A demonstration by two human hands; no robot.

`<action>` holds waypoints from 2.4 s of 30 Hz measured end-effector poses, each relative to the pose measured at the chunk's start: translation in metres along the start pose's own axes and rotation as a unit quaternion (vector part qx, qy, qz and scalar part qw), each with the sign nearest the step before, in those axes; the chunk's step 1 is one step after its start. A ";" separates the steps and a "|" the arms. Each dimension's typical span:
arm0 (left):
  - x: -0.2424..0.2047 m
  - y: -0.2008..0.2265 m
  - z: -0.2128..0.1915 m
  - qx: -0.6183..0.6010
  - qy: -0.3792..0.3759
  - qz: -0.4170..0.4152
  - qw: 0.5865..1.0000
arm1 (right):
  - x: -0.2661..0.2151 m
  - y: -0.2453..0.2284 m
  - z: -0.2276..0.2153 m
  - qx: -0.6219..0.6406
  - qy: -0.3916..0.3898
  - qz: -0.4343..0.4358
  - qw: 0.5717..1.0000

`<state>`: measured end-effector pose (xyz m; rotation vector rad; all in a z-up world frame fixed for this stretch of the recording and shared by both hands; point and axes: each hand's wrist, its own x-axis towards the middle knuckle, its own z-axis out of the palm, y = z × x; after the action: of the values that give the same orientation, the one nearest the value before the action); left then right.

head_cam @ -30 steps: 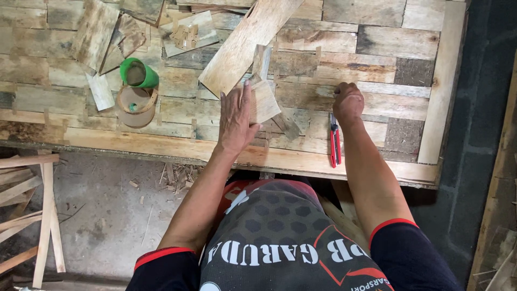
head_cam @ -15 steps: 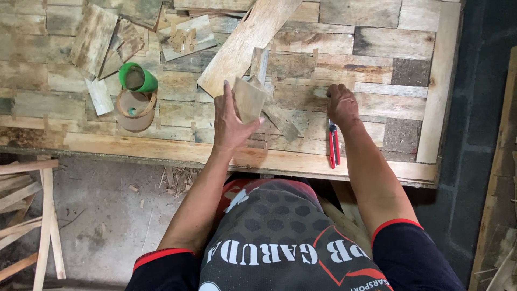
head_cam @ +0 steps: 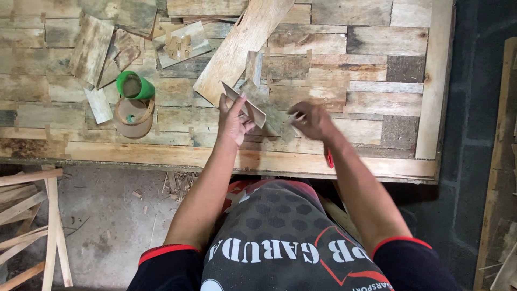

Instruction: The recorder is assembling and gluing small wood panel scraps onto a larger frame to create a mosaic-like surface.

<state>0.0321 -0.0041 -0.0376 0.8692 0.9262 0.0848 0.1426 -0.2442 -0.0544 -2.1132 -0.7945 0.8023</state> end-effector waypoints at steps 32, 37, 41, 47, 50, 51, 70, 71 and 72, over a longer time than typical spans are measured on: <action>0.000 -0.057 0.102 0.232 -0.056 0.211 0.948 | -0.078 0.028 -0.039 0.146 0.318 0.059 0.935; 0.018 -0.082 0.107 0.330 -0.023 0.267 0.905 | -0.085 0.080 -0.037 0.267 0.260 0.013 0.928; 0.027 -0.092 0.112 0.260 0.006 0.254 0.932 | -0.093 0.105 -0.074 0.261 0.280 0.101 0.918; 0.021 -0.103 0.095 0.511 0.083 0.317 0.795 | -0.088 0.238 -0.142 0.146 0.485 0.149 0.850; 0.004 -0.110 0.088 0.531 0.080 0.432 0.725 | -0.082 0.294 -0.164 0.093 0.534 0.127 0.831; 0.000 -0.114 0.084 0.538 0.100 0.429 0.719 | -0.080 0.308 -0.167 0.083 0.549 0.105 0.825; -0.009 -0.139 0.067 0.586 0.209 0.233 0.748 | -0.065 0.309 -0.194 -0.086 0.489 0.215 0.841; -0.010 -0.140 0.066 0.586 0.209 0.233 0.748 | -0.065 0.311 -0.192 -0.086 0.490 0.215 0.840; -0.009 -0.142 0.065 0.582 0.210 0.233 0.751 | -0.064 0.313 -0.192 -0.084 0.487 0.225 0.840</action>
<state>0.0328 -0.1428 -0.1096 2.3333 1.1384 0.1358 0.3324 -0.5397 -0.1803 -2.4785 0.2013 -0.2156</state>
